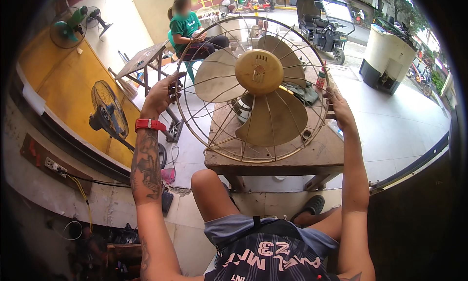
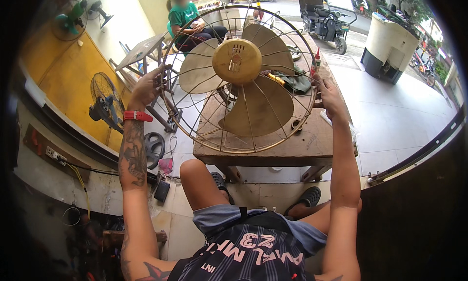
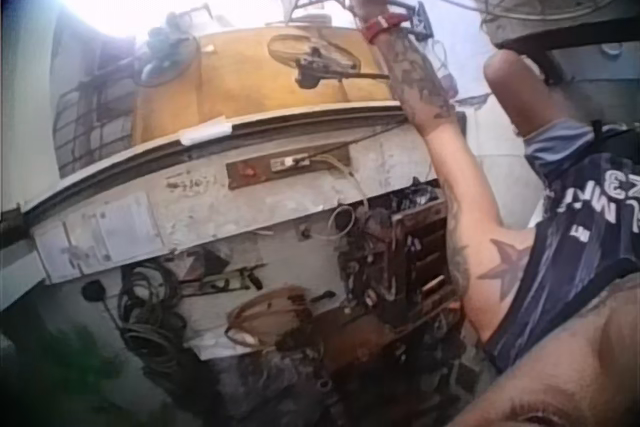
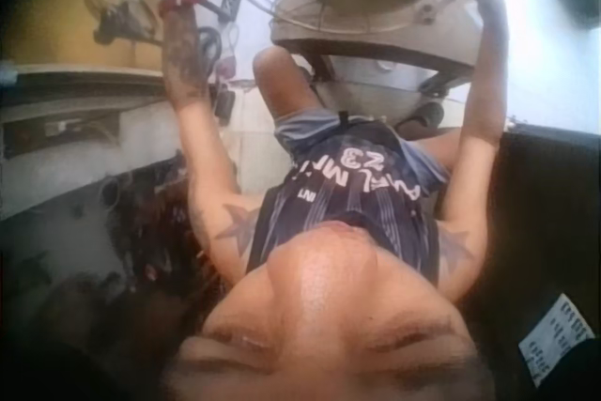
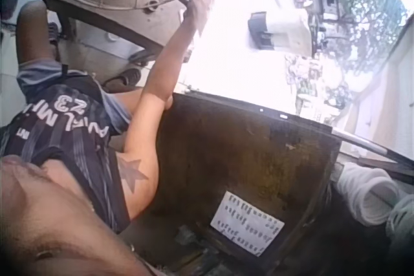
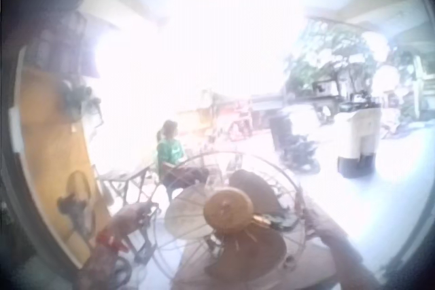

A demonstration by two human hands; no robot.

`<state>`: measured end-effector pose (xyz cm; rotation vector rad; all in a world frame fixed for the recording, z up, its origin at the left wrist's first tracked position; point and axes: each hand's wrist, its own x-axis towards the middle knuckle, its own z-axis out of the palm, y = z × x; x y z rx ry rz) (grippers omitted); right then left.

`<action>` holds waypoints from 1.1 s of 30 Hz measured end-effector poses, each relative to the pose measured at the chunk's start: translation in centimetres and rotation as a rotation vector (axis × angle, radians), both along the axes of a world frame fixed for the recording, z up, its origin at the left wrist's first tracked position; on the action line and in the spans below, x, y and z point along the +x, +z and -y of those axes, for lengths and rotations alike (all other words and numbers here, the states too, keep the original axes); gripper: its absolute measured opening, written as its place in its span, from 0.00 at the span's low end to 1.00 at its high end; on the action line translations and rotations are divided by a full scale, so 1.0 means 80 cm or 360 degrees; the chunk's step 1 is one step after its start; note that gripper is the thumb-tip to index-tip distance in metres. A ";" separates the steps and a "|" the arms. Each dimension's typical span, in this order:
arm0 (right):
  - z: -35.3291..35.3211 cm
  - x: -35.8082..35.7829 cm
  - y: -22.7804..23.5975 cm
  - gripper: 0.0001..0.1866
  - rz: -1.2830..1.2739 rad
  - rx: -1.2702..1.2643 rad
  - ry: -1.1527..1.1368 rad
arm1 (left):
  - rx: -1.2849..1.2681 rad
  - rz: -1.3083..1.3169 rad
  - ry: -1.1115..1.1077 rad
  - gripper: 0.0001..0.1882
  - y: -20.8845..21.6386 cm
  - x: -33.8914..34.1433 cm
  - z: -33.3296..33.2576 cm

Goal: The person assembles a table fan by attaching the fan blades to the motor hub, fitting the front wire cage, and connecting the power cord. The person then turns the fan on to test operation.

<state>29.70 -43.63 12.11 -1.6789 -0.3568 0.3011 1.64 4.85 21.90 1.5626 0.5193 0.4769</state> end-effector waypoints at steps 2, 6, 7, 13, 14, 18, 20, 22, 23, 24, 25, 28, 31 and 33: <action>-0.002 0.000 -0.006 0.41 -0.0026 0.0057 0.0031 | -0.0007 0.0021 0.0026 0.20 -0.005 0.002 -0.001; -0.007 0.008 -0.015 0.38 -0.0034 0.0006 0.0026 | 0.0125 0.0023 0.0022 0.19 -0.019 -0.001 -0.002; -0.007 0.011 -0.018 0.37 -0.0048 -0.0039 0.0013 | 0.0120 0.0007 -0.0003 0.18 -0.023 -0.005 -0.001; -0.008 0.022 -0.032 0.39 -0.0002 -0.0067 -0.0055 | 0.0015 0.0042 -0.0056 0.18 -0.037 -0.013 0.009; -0.008 0.022 -0.034 0.39 -0.0020 -0.0021 -0.0021 | 0.0018 0.0027 -0.0032 0.18 -0.036 -0.012 0.011; -0.009 0.028 -0.034 0.38 -0.0003 -0.0029 -0.0139 | 0.0142 0.0055 -0.0055 0.22 -0.034 -0.009 0.019; -0.013 0.035 -0.032 0.38 -0.0037 0.0017 -0.0146 | 0.0173 0.0050 -0.0079 0.21 -0.032 -0.006 0.021; -0.018 0.046 -0.032 0.37 -0.0063 0.0081 -0.0132 | 0.0182 0.0011 -0.0091 0.21 -0.028 -0.005 0.022; -0.021 0.052 -0.032 0.37 -0.0083 0.0093 -0.0110 | 0.0186 -0.0007 -0.0100 0.20 -0.026 -0.005 0.021; -0.025 0.058 -0.035 0.36 -0.0102 0.0117 -0.0116 | 0.0168 -0.0060 -0.0063 0.20 -0.025 -0.004 0.021; -0.028 0.065 -0.038 0.36 -0.0135 0.0121 -0.0117 | 0.0182 -0.0030 -0.0121 0.20 -0.023 -0.004 0.021; -0.036 0.083 -0.053 0.34 -0.0179 0.0171 -0.0134 | 0.0173 0.0000 -0.0082 0.21 -0.020 -0.003 0.026; -0.038 0.097 -0.067 0.33 -0.0190 0.0226 -0.0117 | 0.0184 0.0005 -0.0106 0.22 -0.014 -0.002 0.033; -0.038 0.104 -0.074 0.32 -0.0239 0.0253 -0.0107 | 0.0203 -0.0009 -0.0114 0.22 -0.009 -0.001 0.038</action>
